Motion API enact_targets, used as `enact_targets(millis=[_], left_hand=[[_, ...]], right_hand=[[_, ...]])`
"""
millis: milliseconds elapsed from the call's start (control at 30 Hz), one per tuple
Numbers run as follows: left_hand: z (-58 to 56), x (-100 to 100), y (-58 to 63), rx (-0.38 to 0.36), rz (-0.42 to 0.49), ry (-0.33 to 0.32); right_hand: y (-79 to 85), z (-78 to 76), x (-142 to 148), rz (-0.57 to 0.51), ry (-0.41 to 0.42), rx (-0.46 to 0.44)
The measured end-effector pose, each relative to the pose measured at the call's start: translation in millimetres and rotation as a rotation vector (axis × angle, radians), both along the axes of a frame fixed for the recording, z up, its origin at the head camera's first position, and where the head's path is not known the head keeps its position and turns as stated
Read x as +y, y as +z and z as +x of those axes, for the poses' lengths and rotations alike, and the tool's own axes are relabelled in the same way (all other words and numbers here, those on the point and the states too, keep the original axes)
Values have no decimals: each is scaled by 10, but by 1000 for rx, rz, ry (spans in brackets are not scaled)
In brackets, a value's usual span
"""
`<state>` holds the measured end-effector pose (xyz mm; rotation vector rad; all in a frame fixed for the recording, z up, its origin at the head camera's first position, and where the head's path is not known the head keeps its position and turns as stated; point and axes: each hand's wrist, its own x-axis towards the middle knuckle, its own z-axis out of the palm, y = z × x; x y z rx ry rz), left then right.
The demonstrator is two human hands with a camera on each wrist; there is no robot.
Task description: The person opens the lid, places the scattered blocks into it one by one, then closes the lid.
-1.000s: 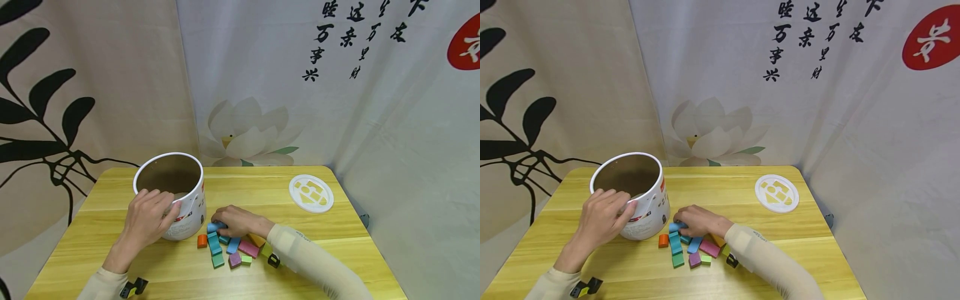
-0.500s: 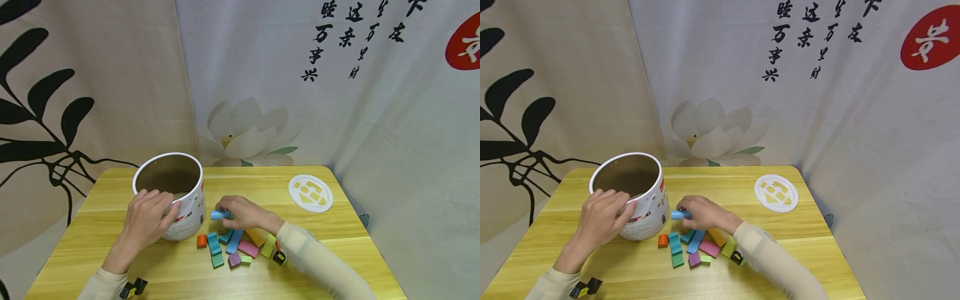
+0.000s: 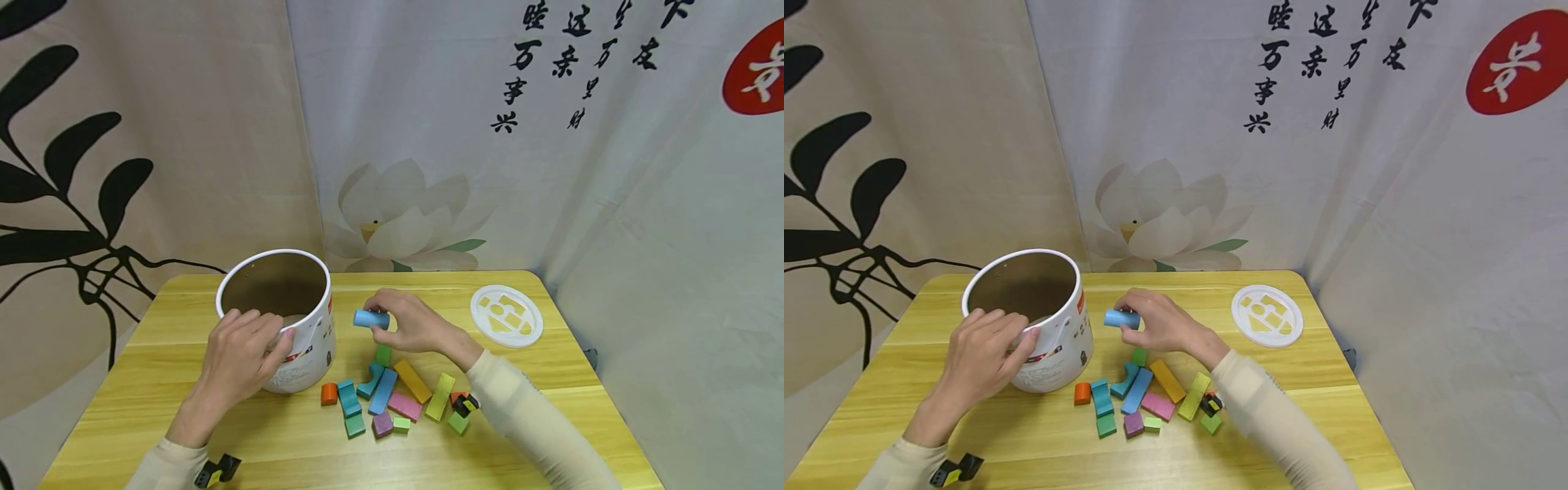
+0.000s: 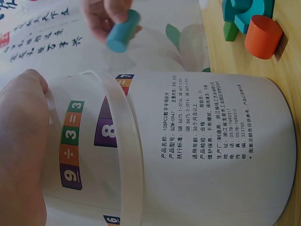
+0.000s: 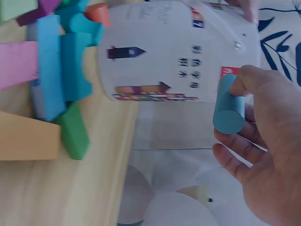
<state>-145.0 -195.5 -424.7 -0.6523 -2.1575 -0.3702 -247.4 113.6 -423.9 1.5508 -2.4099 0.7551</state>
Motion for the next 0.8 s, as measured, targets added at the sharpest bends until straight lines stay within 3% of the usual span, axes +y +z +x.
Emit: enact_targets(millis=[400,800], left_hand=[[-2,-16,0,3,2,0],[-9,-14,3,12,10,-4]], right_hand=[[417,-139,-75,-189,59,121],[739,-185,-435,-228,100,181]])
